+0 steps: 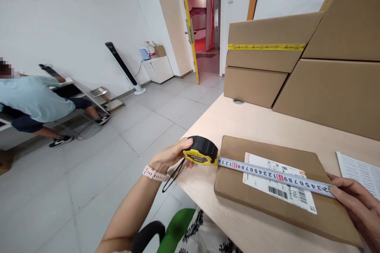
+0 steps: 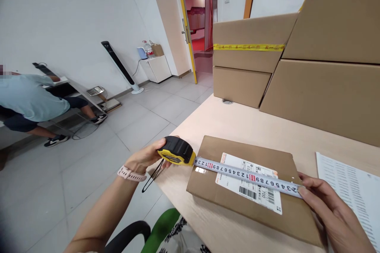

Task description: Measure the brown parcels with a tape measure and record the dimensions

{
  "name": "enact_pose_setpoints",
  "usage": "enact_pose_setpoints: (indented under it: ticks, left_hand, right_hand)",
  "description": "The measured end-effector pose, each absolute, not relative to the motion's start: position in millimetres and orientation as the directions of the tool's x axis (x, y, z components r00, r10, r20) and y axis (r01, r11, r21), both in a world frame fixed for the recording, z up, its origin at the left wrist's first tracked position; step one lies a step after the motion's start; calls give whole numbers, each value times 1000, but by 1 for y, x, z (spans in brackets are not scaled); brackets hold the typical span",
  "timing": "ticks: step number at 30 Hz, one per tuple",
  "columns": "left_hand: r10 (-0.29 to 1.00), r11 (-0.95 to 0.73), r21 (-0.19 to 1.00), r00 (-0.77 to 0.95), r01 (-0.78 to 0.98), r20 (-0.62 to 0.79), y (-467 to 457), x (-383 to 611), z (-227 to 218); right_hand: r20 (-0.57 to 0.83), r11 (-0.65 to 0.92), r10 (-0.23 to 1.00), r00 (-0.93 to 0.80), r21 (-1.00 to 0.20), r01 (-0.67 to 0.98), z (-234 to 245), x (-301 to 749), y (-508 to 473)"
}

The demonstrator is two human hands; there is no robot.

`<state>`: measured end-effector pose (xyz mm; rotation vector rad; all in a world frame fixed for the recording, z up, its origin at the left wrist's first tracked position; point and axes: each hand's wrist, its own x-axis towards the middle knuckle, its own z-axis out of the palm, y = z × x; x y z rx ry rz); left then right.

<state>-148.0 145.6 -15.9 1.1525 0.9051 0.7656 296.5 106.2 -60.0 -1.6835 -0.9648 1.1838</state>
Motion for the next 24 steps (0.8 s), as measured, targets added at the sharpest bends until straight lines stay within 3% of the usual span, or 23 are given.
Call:
enact_pose_setpoints:
  ticks: [18,24]
  left_hand:
    - [866,259,962,462,-90,-189,142,-144,-11]
    - [873,210,972,467,-107,-138,110,-135,6]
  right_hand:
    - [-293,-348,914,281,-922,171,-60,297,107]
    - [-180,-283,922,342,-917,281,-49,287,105]
